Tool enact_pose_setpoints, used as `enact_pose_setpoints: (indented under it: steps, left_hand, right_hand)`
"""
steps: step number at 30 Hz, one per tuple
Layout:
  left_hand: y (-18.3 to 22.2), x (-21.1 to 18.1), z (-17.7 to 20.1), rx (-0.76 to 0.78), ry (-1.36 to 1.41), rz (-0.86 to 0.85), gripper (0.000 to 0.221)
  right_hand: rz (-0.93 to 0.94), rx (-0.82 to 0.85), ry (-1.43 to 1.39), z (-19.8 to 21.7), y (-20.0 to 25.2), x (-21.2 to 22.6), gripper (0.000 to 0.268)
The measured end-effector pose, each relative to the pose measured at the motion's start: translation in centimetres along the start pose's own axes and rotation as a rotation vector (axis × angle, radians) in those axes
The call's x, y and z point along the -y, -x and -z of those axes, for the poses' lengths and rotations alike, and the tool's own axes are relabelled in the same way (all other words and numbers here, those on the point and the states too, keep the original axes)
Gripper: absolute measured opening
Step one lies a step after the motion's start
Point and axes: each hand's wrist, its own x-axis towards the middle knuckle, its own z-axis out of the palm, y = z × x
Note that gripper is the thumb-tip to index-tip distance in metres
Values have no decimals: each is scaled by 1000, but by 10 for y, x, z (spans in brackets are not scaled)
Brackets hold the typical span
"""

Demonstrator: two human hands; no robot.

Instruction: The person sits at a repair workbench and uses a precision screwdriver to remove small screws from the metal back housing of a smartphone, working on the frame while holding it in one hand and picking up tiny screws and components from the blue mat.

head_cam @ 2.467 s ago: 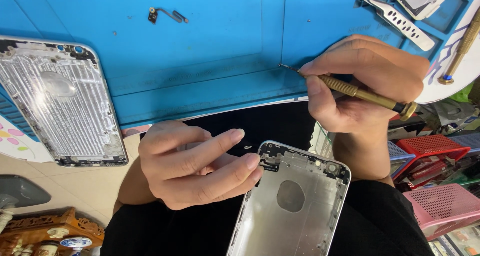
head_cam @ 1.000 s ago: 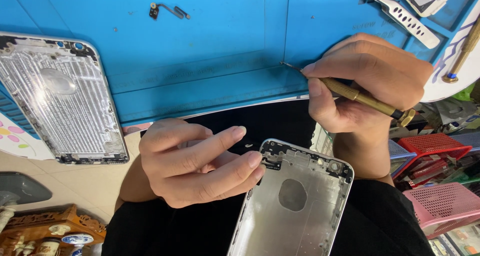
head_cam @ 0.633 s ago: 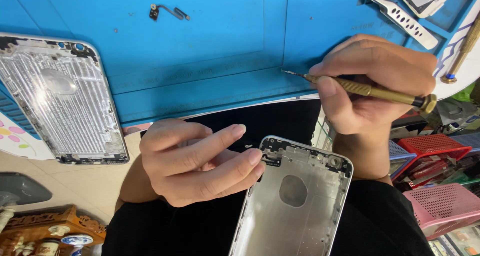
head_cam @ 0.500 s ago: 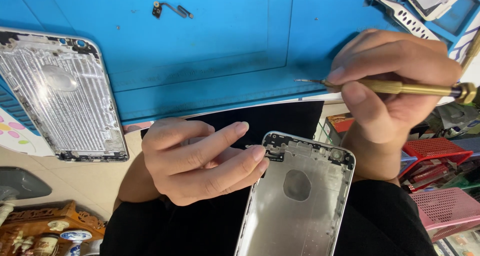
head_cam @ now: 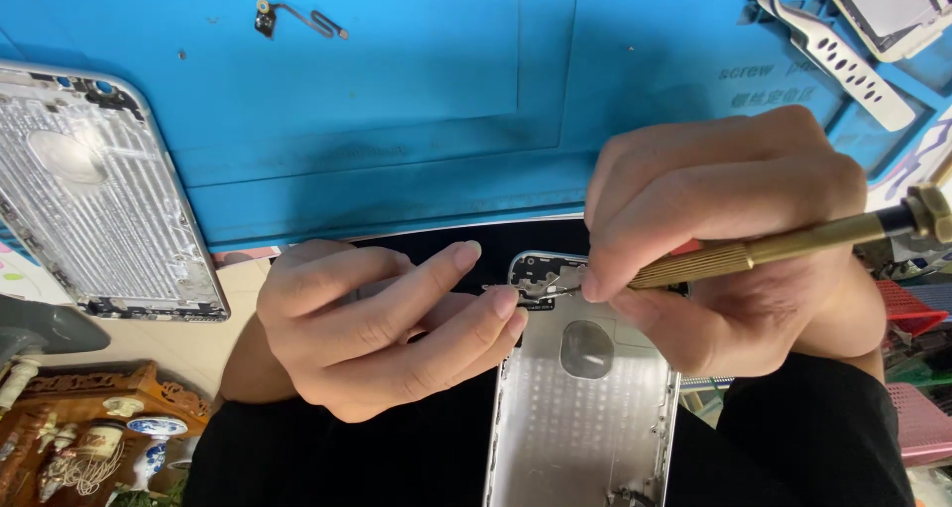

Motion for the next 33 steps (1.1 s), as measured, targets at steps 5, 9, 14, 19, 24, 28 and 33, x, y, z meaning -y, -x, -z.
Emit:
enact_pose_setpoints:
  steps: [5,9,14,19,24,28,33]
  left_hand:
    - [1,7,-2,20,-72,-103,14]
    - [0,4,0,71,-127,-61,18]
    - [-13,6,6,134,-75,39,11]
    - [-20,11,4,138,-63,37,11]
    - [-31,14,15,253,-19,114,9]
    - [-29,15,10,234,-29,131,13]
    - [-26,17,8,241,-44,105,10]
  right_hand:
    - [21,-32,-16,-5,2,-5,14]
    - [-46,-18,32,-3,-1,-4,10]
    - [32,-30,13,-1,-2,-11,8]
    - [-7,-13,25,1,-2,-8,9]
    - [-141,-21,39,-1,-6,-2,8]
    - [-79,-24,81,-4,-9,-9,7]
    - [-17,-80,60,-1,-5,-12,7]
